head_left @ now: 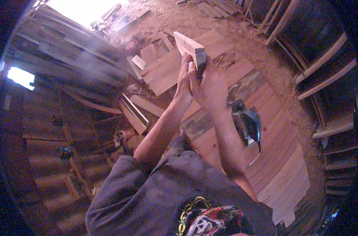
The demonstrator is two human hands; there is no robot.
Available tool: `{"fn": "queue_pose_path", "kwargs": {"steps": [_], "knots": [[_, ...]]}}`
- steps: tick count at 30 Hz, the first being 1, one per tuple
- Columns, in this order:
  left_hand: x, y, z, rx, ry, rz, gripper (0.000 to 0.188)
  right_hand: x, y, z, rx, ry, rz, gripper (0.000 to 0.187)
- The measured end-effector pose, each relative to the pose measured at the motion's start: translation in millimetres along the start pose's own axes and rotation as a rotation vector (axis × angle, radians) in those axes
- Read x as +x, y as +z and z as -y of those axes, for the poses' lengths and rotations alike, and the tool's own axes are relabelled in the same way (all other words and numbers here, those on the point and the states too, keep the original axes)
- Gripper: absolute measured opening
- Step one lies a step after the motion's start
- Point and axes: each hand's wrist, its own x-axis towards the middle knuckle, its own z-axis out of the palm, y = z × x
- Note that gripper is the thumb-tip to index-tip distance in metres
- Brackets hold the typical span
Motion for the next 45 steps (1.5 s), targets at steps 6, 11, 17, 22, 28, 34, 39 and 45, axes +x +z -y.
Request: {"fn": "queue_pose_path", "kwargs": {"steps": [6,11,17,22,28,34,39,45], "knots": [[17.9,-11.9,13.2,0.104,-0.284,-0.092,0.057,-34.5,-11.7,-48.2,-0.021,0.035,0.027,0.035],[53.5,-78.2,134.3,0.355,-0.383,-0.144,0.089,-123.0,-11.5,-115.1,-0.133,0.258,0.148,0.038],[31.2,-75.6,234.0,0.917,-0.089,-0.220,0.099,-156.3,-51.4,-181.8,-0.099,0.320,0.128,0.053],[55.3,-98.4,313.8,1.048,-0.042,-0.203,0.099,-167.2,-91.2,-264.0,-0.237,0.500,0.041,0.060],[82.3,-93.6,313.3,1.131,0.013,-0.186,0.096,-163.5,-94.0,-339.6,0.047,0.712,0.202,0.061],[72.1,-102.6,316.1,1.063,-0.056,-0.175,0.086,-167.8,-92.8,-361.6,0.614,0.989,0.374,0.056],[106.7,-166.6,359.5,1.347,0.246,-0.047,0.075,-169.4,-67.7,-379.1,0.301,0.891,0.328,0.055],[130.2,-219.3,380.0,1.715,0.401,0.052,0.067,-247.9,-111.2,-386.5,0.187,0.797,0.201,0.056]]}}
